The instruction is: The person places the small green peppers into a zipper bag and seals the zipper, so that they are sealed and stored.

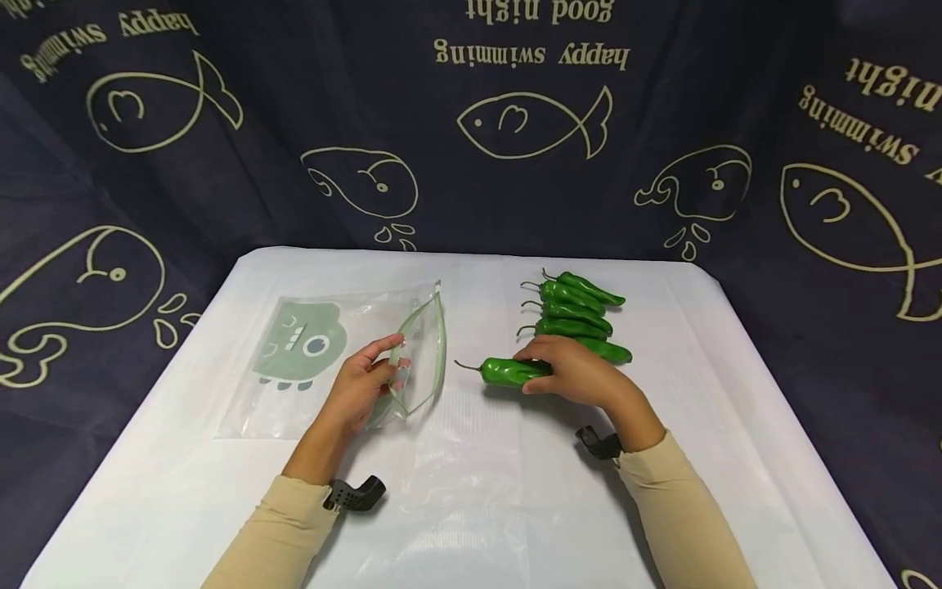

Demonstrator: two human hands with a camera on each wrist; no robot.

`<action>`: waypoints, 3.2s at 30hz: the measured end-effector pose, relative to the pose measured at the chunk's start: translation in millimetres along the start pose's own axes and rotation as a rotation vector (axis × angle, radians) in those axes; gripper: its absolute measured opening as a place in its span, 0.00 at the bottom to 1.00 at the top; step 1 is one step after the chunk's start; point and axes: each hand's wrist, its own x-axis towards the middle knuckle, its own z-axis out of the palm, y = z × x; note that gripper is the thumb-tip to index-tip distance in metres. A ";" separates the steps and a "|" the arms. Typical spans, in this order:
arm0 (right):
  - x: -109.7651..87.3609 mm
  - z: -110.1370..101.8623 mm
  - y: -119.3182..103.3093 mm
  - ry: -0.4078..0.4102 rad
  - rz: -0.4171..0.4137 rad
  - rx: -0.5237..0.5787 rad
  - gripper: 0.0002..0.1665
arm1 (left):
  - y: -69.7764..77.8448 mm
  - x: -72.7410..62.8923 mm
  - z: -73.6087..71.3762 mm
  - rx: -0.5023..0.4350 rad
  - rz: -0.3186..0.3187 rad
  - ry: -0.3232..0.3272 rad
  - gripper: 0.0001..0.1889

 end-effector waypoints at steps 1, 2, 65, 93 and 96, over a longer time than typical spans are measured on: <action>1.9 1.0 -0.6 -0.002 -0.004 0.006 0.26 | -0.1 0.0 0.0 0.002 -0.001 -0.001 0.27; 3.8 1.7 -1.3 -0.001 -0.007 0.011 0.27 | 0.1 -0.1 0.2 0.004 0.000 -0.001 0.28; 85.5 63.4 -53.1 -0.122 -0.146 0.023 0.26 | 0.1 1.0 10.2 -0.103 0.023 0.019 0.29; 81.0 69.7 -53.7 -0.158 -0.192 0.117 0.28 | -0.4 2.3 11.7 -0.124 0.021 0.024 0.29; 80.4 70.2 -53.1 -0.176 -0.187 0.118 0.28 | 0.8 1.4 12.1 -0.117 0.018 0.027 0.29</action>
